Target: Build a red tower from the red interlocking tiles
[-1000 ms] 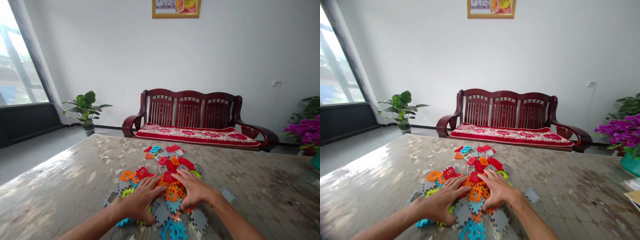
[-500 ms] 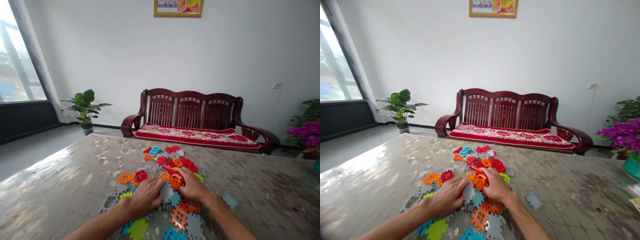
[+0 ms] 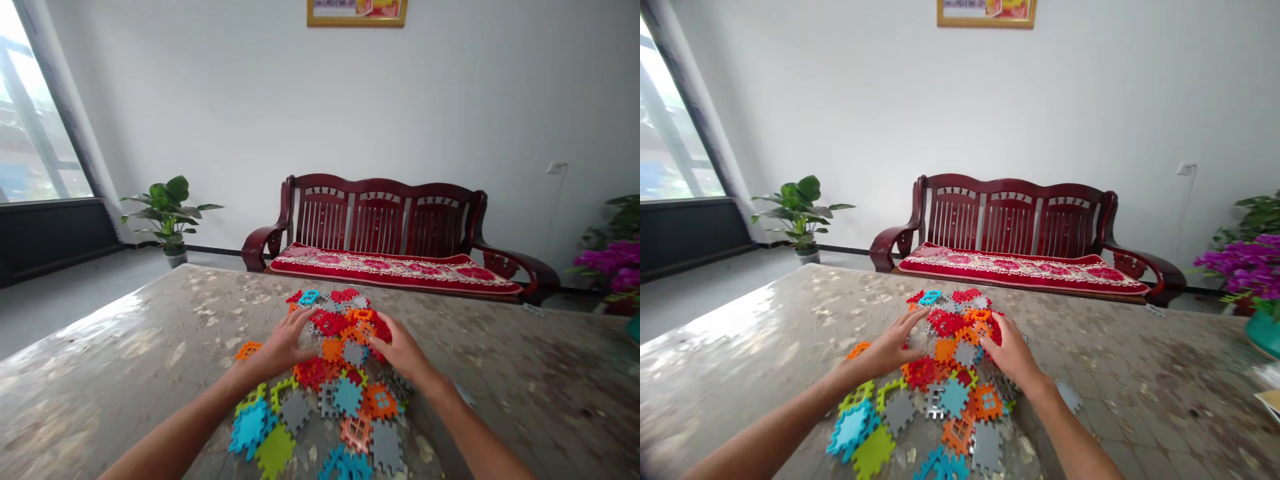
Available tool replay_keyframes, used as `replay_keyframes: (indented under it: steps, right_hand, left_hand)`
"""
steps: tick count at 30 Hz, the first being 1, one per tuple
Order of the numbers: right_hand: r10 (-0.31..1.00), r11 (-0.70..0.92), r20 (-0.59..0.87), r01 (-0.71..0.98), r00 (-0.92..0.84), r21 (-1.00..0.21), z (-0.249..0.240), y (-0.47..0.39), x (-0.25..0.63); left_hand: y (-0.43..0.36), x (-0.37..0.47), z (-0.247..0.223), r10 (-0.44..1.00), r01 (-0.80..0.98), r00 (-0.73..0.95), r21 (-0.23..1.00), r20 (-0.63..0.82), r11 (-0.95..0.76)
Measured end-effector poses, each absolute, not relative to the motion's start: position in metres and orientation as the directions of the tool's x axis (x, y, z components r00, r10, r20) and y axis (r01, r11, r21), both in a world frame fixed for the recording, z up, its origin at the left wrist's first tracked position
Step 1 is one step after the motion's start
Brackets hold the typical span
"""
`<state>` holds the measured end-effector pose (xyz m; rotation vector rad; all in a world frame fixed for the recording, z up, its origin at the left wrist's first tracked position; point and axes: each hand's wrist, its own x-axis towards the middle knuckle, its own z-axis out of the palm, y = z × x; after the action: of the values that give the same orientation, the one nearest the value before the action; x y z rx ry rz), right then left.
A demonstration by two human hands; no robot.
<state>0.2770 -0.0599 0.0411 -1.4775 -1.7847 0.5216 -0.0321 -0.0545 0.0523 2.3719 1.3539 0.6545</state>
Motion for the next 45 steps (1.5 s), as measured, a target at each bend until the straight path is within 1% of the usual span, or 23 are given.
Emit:
replay_keyframes:
  steps: [2,3,5,7,10,13,15,17,21,24,27,30,32,34,36,38,40,42,45]
  right_hand:
    - [0.931,0.354,0.294,0.737,-0.218,-0.576,0.041,-0.083,0.282]
    - [0.899,0.437,0.274,0.740,-0.342,-0.511,0.041,-0.097,0.282]
    - [0.803,0.590,0.206,0.700,-0.559,-0.401,0.039,-0.123,0.280]
    - [0.687,0.716,0.178,0.615,-0.705,-0.329,0.036,-0.146,0.274]
    - [0.558,0.820,0.172,0.506,-0.812,-0.268,0.028,-0.164,0.263]
    - [0.537,0.834,0.141,0.497,-0.832,-0.240,0.021,-0.166,0.251]
    - [0.572,0.811,0.144,0.532,-0.807,-0.243,0.019,-0.163,0.242]
    - [0.635,0.768,0.178,0.589,-0.752,-0.250,0.019,-0.159,0.233]
    - [0.742,0.667,0.301,0.704,-0.599,-0.245,0.022,-0.148,0.212]
    - [0.778,0.604,0.372,0.765,-0.506,-0.222,0.024,-0.134,0.201]
    - [0.824,0.511,0.400,0.832,-0.402,-0.216,0.027,-0.111,0.194]
    - [0.898,0.360,0.373,0.875,-0.232,-0.323,0.035,-0.082,0.191]
    - [0.936,0.268,0.324,0.879,-0.140,-0.395,0.044,-0.064,0.193]
    - [0.945,0.221,0.314,0.884,-0.089,-0.413,0.053,-0.049,0.200]
    - [0.942,0.209,0.329,0.890,-0.072,-0.405,0.059,-0.037,0.212]
    - [0.946,0.184,0.319,0.894,-0.049,-0.408,0.061,-0.025,0.227]
    - [0.959,0.126,0.282,0.876,0.012,-0.465,0.057,-0.009,0.243]
    - [0.966,0.071,0.245,0.817,0.088,-0.573,0.050,0.013,0.259]
    - [0.974,0.048,0.204,0.782,0.102,-0.621,0.037,0.051,0.276]
  left_hand:
    - [-0.069,-0.064,0.049,0.859,0.752,0.488,0.425,0.155,-0.503]
    - [-0.078,-0.080,0.046,0.866,0.779,0.488,0.395,0.106,-0.487]
    - [-0.096,-0.108,0.040,0.861,0.810,0.509,0.338,0.002,-0.479]
    - [-0.112,-0.127,0.033,0.860,0.829,0.507,0.305,-0.058,-0.469]
    - [-0.127,-0.136,0.022,0.868,0.851,0.483,0.294,-0.114,-0.435]
    - [-0.134,-0.126,0.014,0.876,0.852,0.476,0.286,-0.080,-0.438]
    - [-0.134,-0.114,0.012,0.890,0.860,0.455,0.280,-0.038,-0.427]
    - [-0.133,-0.102,0.012,0.906,0.869,0.423,0.284,0.004,-0.406]
    - [-0.126,-0.081,0.015,0.921,0.866,0.373,0.313,0.114,-0.390]
    - [-0.118,-0.071,0.017,0.904,0.840,0.388,0.336,0.178,-0.426]
    - [-0.109,-0.061,0.019,0.872,0.794,0.434,0.361,0.227,-0.490]
    - [-0.099,-0.050,0.021,0.863,0.740,0.441,0.444,0.248,-0.506]
    - [-0.089,-0.045,0.022,0.876,0.701,0.397,0.525,0.274,-0.482]
    - [-0.076,-0.044,0.024,0.893,0.673,0.316,0.588,0.320,-0.449]
    - [-0.058,-0.049,0.026,0.902,0.666,0.232,0.616,0.364,-0.420]
    - [-0.036,-0.057,0.026,0.909,0.683,0.167,0.620,0.382,-0.386]
    - [-0.011,-0.065,0.026,0.922,0.718,0.107,0.613,0.371,-0.330]
    - [0.014,-0.069,0.025,0.944,0.769,0.068,0.586,0.323,-0.256]
    - [0.047,-0.069,0.023,0.973,0.855,0.042,0.495,0.228,-0.154]
